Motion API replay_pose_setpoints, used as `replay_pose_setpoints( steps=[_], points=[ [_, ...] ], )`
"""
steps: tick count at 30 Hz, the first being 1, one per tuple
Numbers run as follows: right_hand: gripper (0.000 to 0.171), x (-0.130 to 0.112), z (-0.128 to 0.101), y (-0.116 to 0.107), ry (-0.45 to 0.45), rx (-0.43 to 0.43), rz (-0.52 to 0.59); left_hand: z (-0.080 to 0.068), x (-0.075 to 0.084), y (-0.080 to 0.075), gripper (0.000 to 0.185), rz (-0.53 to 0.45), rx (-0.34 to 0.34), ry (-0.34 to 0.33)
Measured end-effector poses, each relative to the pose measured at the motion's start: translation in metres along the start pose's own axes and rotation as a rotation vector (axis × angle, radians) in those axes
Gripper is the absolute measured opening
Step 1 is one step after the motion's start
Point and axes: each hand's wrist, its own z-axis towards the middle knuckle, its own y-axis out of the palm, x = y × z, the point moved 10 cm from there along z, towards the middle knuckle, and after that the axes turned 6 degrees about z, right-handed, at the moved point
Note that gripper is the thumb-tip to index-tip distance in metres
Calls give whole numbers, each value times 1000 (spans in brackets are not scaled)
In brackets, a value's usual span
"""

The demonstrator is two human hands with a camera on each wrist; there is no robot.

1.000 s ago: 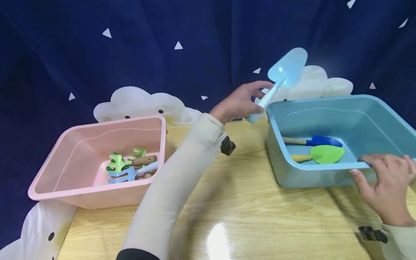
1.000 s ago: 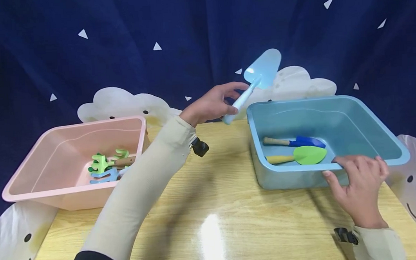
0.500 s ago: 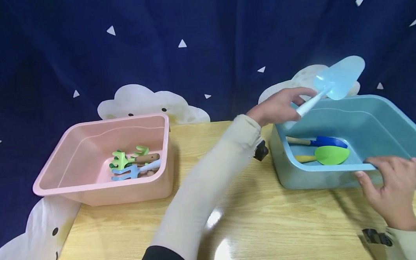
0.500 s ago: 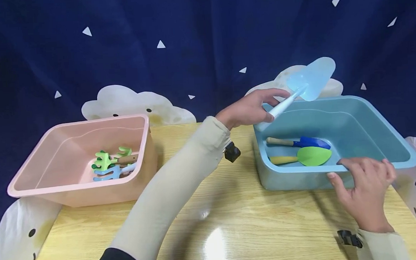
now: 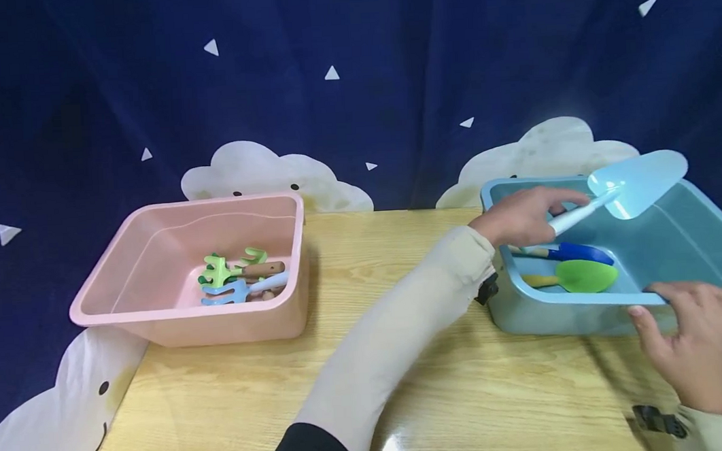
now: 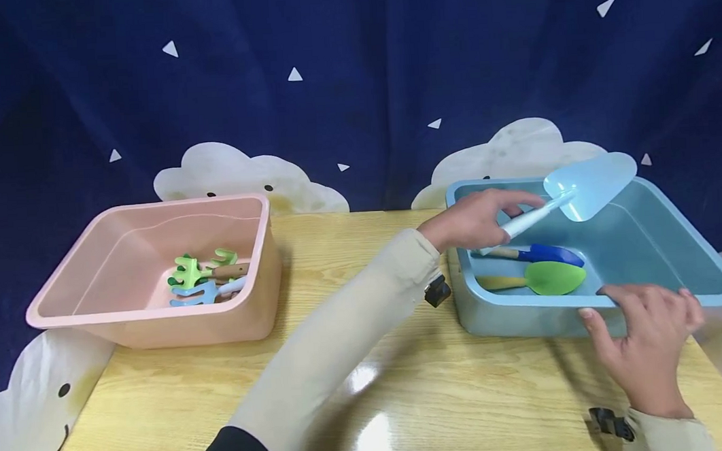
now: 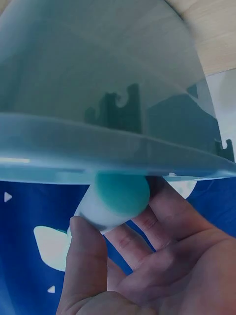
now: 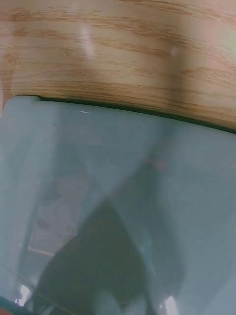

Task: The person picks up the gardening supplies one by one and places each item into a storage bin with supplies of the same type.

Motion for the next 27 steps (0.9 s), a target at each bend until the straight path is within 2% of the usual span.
replay_pose_setpoints(
  steps=[6,12,24,27],
  points=[
    [86,-6,6,0,-33,81,49,8,0,8,65,-8,-51,-13],
    [86,-5,6,-1,-31,74,46,14,3,16,65,20,-103,-18],
    [86,0,3,0,-23,61,29,17,-5,17,59,56,-108,-13],
    [86,0,3,1,-20,63,31,16,-9,15,59,59,-90,-20]
  ],
)
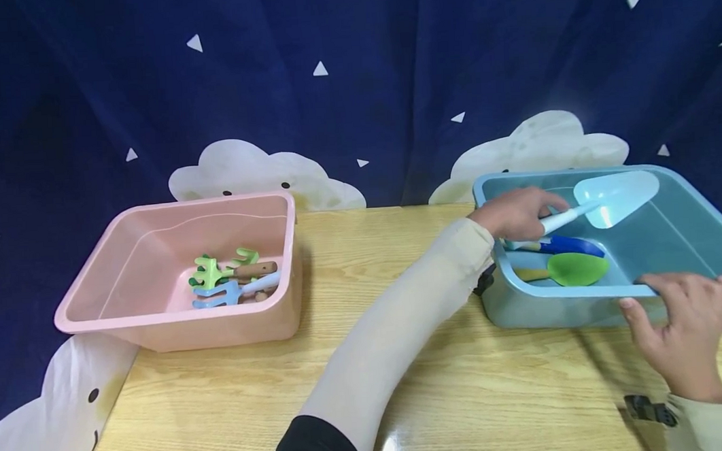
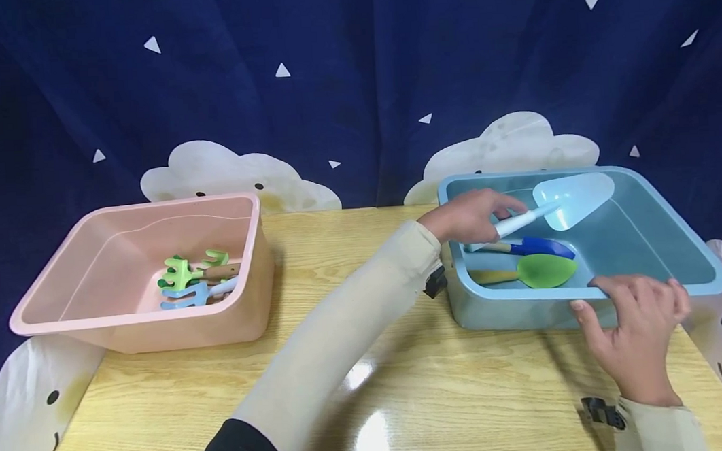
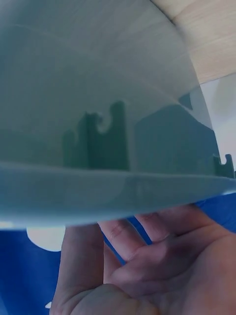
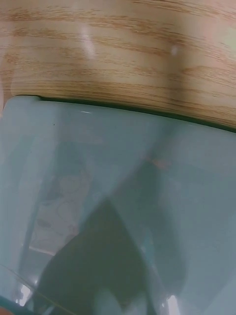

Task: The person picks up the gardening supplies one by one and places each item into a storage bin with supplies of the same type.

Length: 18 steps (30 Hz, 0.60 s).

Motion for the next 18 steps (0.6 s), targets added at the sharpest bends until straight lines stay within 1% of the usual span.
replay_pose_setpoints(
  steps=[5,7,9,13,16,18],
  points=[
    [86,1,0,0,10,-9,3,4,-3,-4,58,17,53,-26],
    [85,1,0,1,7,-3,9,6,-3,-6,57,19,73,-25],
    [84,0,1,0,-1,14,10,9,-1,-6,57,6,93,0],
    [83,-5,2,-1,-16,13,-2,11,7,-8,57,40,145,66],
    [83,-5,2,-1,-16,8,-6,9,12,-8,54,80,144,83],
    [83,-3,1,-3,-18,11,-12,6,14,-8,52,74,136,103]
  ],
)
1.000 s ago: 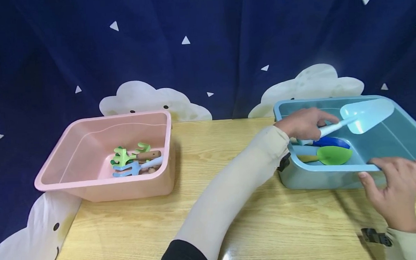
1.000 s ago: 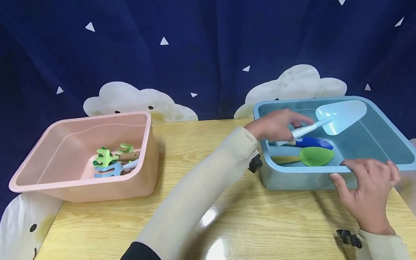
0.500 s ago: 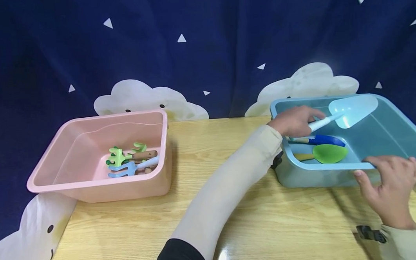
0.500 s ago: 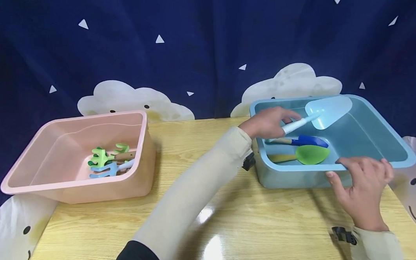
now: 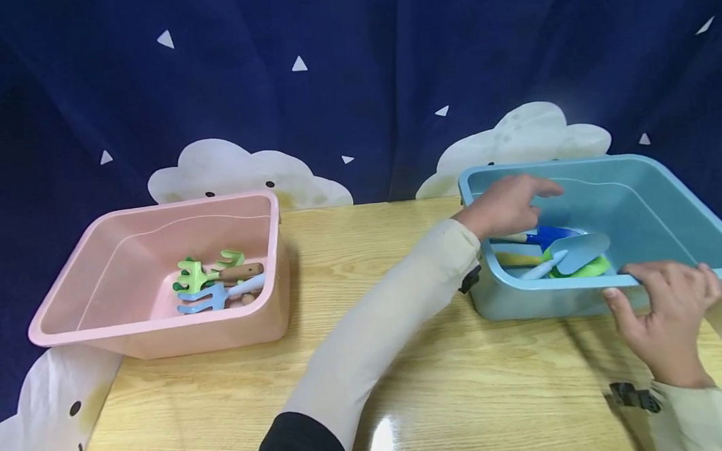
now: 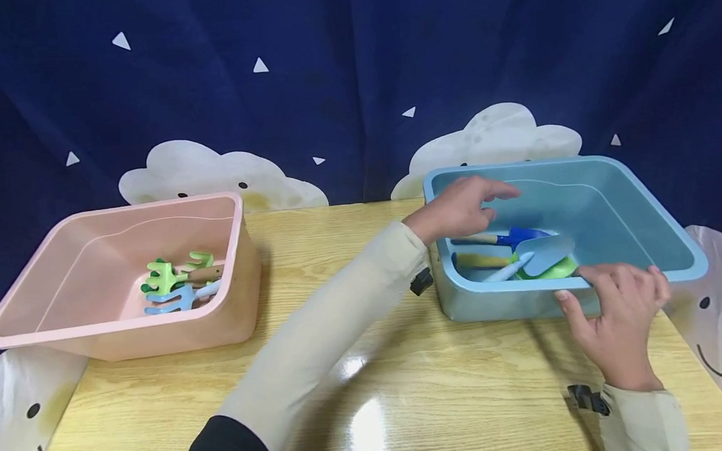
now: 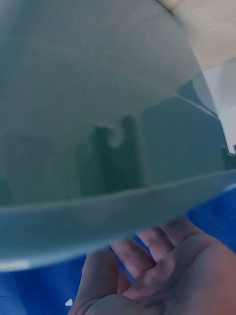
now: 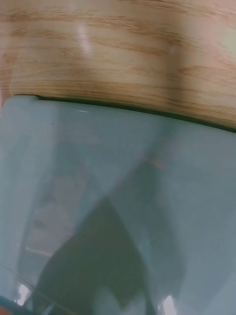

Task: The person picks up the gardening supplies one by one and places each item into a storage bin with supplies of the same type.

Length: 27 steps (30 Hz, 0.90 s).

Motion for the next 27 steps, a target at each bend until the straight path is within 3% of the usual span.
replay_pose_setpoints(
  steps=[3,10,15,21,24,27],
  points=[
    [82,-1,2,-1,-13,15,0,-11,0,-11,49,-27,30,40],
    [82,-2,4,1,-19,-6,-10,-46,-11,-44,40,-68,192,122],
    [82,-1,4,0,-15,-9,-7,-72,-24,-58,35,-124,257,135],
    [83,-1,4,-1,-16,1,2,-110,-44,-61,33,-123,363,121],
    [84,1,2,-1,-5,-14,7,-134,-53,-56,34,-36,434,108],
    [85,2,0,0,14,-51,-5,-159,-65,-41,34,51,461,75]
  ],
)
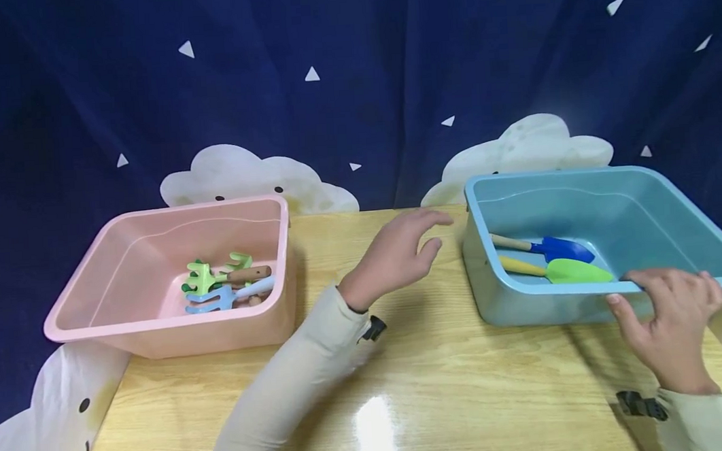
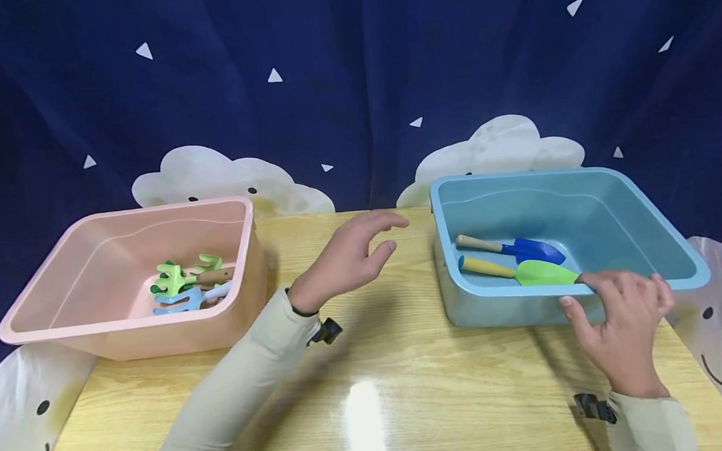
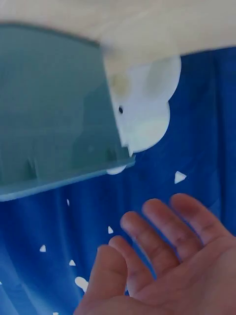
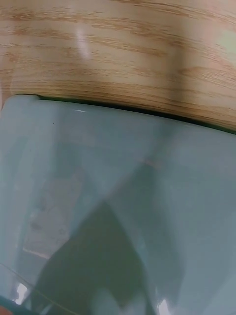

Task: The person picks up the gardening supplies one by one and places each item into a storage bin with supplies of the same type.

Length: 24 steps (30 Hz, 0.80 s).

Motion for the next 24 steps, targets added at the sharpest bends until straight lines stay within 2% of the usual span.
replay_pose_setpoints(
  steps=[4,11,16,20,24],
  points=[
    [85,4,-2,-2,23,-31,-22,-33,-20,14,34,66,-12,-62],
    [84,5,1,-2,-1,4,0,-72,-51,37,38,1,-81,-198],
    [84,6,4,2,-15,1,17,-84,-62,37,38,-4,-74,-241],
    [84,8,5,4,-17,-8,16,-85,-65,34,38,-5,-50,-244],
    [83,11,6,6,-11,-7,18,-87,-68,35,38,-13,-55,-254]
  ],
)
